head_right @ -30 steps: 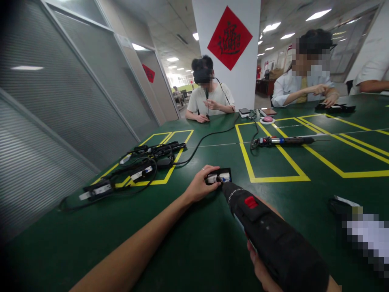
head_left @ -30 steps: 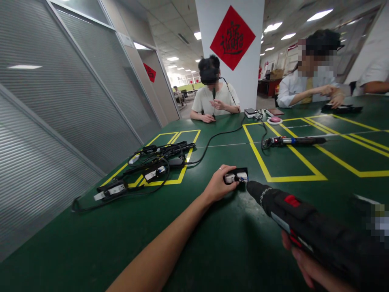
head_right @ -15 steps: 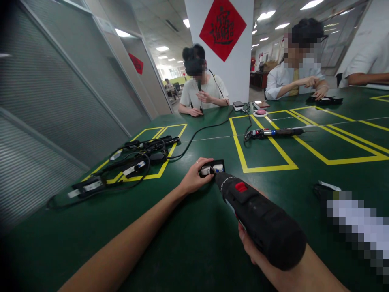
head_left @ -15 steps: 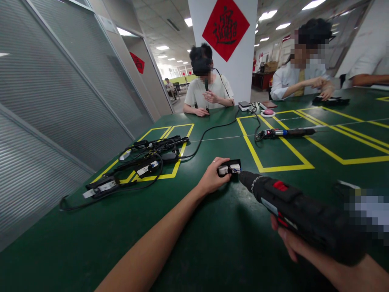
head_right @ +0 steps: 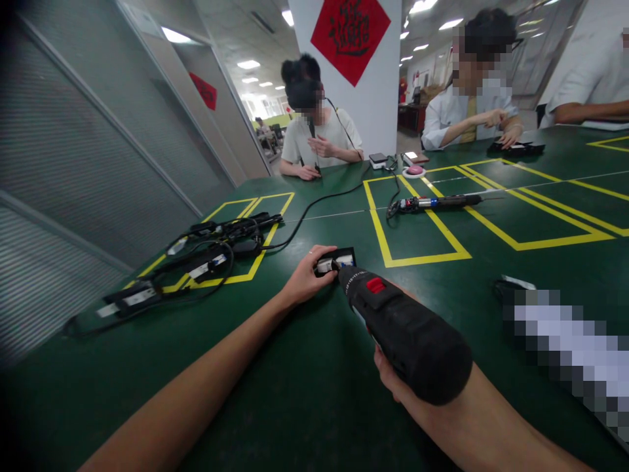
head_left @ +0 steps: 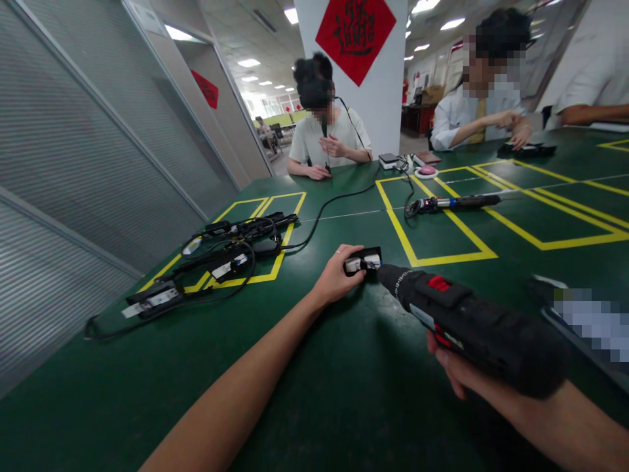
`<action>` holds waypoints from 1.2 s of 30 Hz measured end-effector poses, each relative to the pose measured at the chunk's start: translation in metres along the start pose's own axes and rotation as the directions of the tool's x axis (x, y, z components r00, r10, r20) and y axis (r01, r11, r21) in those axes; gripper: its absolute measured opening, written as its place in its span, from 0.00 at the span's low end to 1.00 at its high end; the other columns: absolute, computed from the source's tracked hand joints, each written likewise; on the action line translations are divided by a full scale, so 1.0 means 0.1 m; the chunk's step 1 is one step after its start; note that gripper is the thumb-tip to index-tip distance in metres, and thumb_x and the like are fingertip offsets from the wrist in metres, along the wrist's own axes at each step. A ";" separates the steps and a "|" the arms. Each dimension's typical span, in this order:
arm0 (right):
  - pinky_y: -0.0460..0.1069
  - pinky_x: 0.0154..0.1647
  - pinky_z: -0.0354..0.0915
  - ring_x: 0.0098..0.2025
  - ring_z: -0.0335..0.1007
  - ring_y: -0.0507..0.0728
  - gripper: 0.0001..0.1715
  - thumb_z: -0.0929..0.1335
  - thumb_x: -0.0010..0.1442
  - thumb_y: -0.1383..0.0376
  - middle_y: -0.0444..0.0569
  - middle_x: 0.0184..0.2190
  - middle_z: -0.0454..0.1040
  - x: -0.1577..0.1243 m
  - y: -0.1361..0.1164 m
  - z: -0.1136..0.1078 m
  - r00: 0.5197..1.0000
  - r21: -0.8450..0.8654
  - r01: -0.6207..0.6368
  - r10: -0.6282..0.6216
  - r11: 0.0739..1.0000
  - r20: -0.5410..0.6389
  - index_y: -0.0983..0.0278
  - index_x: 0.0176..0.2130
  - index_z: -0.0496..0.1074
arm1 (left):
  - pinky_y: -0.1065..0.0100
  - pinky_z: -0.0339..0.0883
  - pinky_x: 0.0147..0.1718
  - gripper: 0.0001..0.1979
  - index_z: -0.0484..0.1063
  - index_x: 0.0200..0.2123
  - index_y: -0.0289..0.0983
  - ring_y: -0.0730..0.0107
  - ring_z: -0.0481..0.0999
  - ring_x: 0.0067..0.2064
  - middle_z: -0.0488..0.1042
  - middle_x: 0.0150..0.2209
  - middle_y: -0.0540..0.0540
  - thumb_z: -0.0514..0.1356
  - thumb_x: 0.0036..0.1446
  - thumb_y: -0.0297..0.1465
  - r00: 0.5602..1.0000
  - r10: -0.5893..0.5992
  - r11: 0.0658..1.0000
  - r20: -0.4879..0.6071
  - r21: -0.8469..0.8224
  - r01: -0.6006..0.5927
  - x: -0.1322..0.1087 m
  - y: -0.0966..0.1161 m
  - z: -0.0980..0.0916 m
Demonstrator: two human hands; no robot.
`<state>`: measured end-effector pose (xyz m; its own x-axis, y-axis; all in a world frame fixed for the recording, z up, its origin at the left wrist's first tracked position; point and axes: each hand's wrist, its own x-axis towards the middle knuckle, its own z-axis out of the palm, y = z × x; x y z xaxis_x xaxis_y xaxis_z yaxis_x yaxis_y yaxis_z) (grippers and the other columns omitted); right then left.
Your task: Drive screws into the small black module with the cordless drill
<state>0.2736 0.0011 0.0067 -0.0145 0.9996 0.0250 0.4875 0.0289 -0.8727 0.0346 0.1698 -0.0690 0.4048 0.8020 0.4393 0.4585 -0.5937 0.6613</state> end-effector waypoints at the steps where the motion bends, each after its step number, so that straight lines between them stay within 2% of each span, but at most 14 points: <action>1: 0.51 0.34 0.77 0.28 0.77 0.59 0.21 0.69 0.46 0.46 0.49 0.24 0.77 0.00 -0.01 -0.03 0.998 0.015 -0.015 0.014 1.000 0.055 0.58 0.16 0.68 | 0.57 0.64 0.53 0.26 0.67 0.54 0.39 0.59 0.70 0.51 0.69 0.48 0.43 0.62 0.51 0.23 1.000 0.001 1.000 0.001 0.002 -0.001 0.00 0.00 0.00; 3: 0.51 0.39 0.76 0.32 0.77 0.60 0.21 0.68 0.47 0.46 0.50 0.26 0.77 0.00 -0.02 -0.06 0.991 0.033 -0.060 0.056 0.998 0.122 0.58 0.16 0.68 | 0.57 0.64 0.53 0.26 0.67 0.54 0.39 0.59 0.70 0.51 0.68 0.48 0.43 0.61 0.51 0.23 1.000 0.004 1.000 0.001 0.004 -0.004 0.00 -0.01 0.01; 5: 0.53 0.40 0.75 0.30 0.77 0.60 0.20 0.68 0.46 0.46 0.49 0.24 0.76 0.01 -0.01 -0.05 0.986 0.031 -0.101 0.096 0.994 0.139 0.57 0.16 0.68 | 0.58 0.63 0.53 0.26 0.66 0.54 0.39 0.59 0.70 0.51 0.68 0.48 0.43 0.61 0.51 0.23 1.000 0.007 1.000 0.001 0.005 -0.007 0.00 -0.01 0.01; 10: 0.50 0.29 0.76 0.26 0.75 0.58 0.21 0.69 0.43 0.45 0.48 0.23 0.75 0.01 0.03 -0.01 0.970 0.057 -0.201 0.190 0.978 0.149 0.58 0.16 0.66 | 0.57 0.63 0.54 0.26 0.66 0.54 0.38 0.59 0.70 0.51 0.68 0.48 0.42 0.62 0.51 0.23 1.000 0.015 1.000 -0.003 0.005 -0.015 -0.01 -0.03 0.01; 13: 0.48 0.25 0.74 0.25 0.74 0.58 0.20 0.70 0.45 0.46 0.47 0.21 0.75 -0.01 0.10 -0.01 0.968 0.053 -0.216 0.206 0.975 0.143 0.58 0.20 0.69 | 0.57 0.64 0.53 0.26 0.67 0.54 0.39 0.59 0.70 0.51 0.69 0.48 0.43 0.62 0.51 0.24 1.000 0.014 1.000 -0.002 0.003 -0.014 -0.01 -0.03 0.00; 18: 0.48 0.24 0.73 0.28 0.76 0.60 0.19 0.70 0.45 0.45 0.47 0.22 0.77 -0.03 0.18 -0.03 0.971 0.051 -0.207 0.199 0.977 0.133 0.57 0.27 0.74 | 0.57 0.64 0.52 0.25 0.67 0.54 0.39 0.58 0.70 0.50 0.69 0.48 0.42 0.62 0.51 0.24 1.000 0.011 1.000 0.005 0.004 -0.011 0.00 -0.03 -0.01; 22: 0.47 0.20 0.71 0.31 0.77 0.62 0.20 0.70 0.44 0.45 0.49 0.23 0.77 -0.01 0.10 -0.03 0.963 0.049 -0.229 0.219 0.972 0.158 0.58 0.21 0.72 | 0.57 0.64 0.52 0.25 0.66 0.54 0.38 0.59 0.70 0.50 0.69 0.48 0.42 0.62 0.51 0.24 1.000 0.012 1.000 0.006 0.008 -0.012 0.00 -0.02 -0.01; 25: 0.47 0.20 0.71 0.27 0.76 0.60 0.21 0.69 0.44 0.45 0.48 0.21 0.76 -0.01 0.05 -0.02 0.965 0.094 -0.223 0.206 0.970 0.163 0.58 0.18 0.69 | 0.57 0.63 0.53 0.25 0.66 0.54 0.38 0.59 0.70 0.51 0.69 0.48 0.42 0.62 0.51 0.24 1.000 0.015 1.000 0.002 0.012 -0.015 -0.01 -0.02 -0.01; 32: 0.47 0.20 0.71 0.30 0.76 0.61 0.22 0.69 0.44 0.43 0.49 0.24 0.77 -0.02 0.09 -0.01 0.952 0.068 -0.267 0.252 0.961 0.173 0.57 0.28 0.74 | 0.58 0.64 0.52 0.22 0.67 0.53 0.38 0.59 0.70 0.50 0.69 0.48 0.42 0.62 0.54 0.27 1.000 -0.002 1.000 0.000 0.013 0.002 -0.01 0.00 -0.01; 36: 0.48 0.21 0.73 0.32 0.77 0.63 0.22 0.69 0.40 0.42 0.50 0.24 0.77 0.01 -0.05 -0.04 0.942 0.082 -0.307 0.291 0.948 0.166 0.56 0.25 0.73 | 0.58 0.64 0.52 0.20 0.67 0.53 0.39 0.59 0.70 0.51 0.69 0.48 0.42 0.61 0.56 0.30 1.000 -0.006 1.000 -0.004 0.013 0.006 0.00 0.00 -0.01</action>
<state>0.2748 0.0017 0.0127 -0.0164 0.9502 -0.3113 0.3949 -0.2799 -0.8750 0.0337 0.1699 -0.0689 0.3984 0.8060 0.4377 0.4715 -0.5893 0.6561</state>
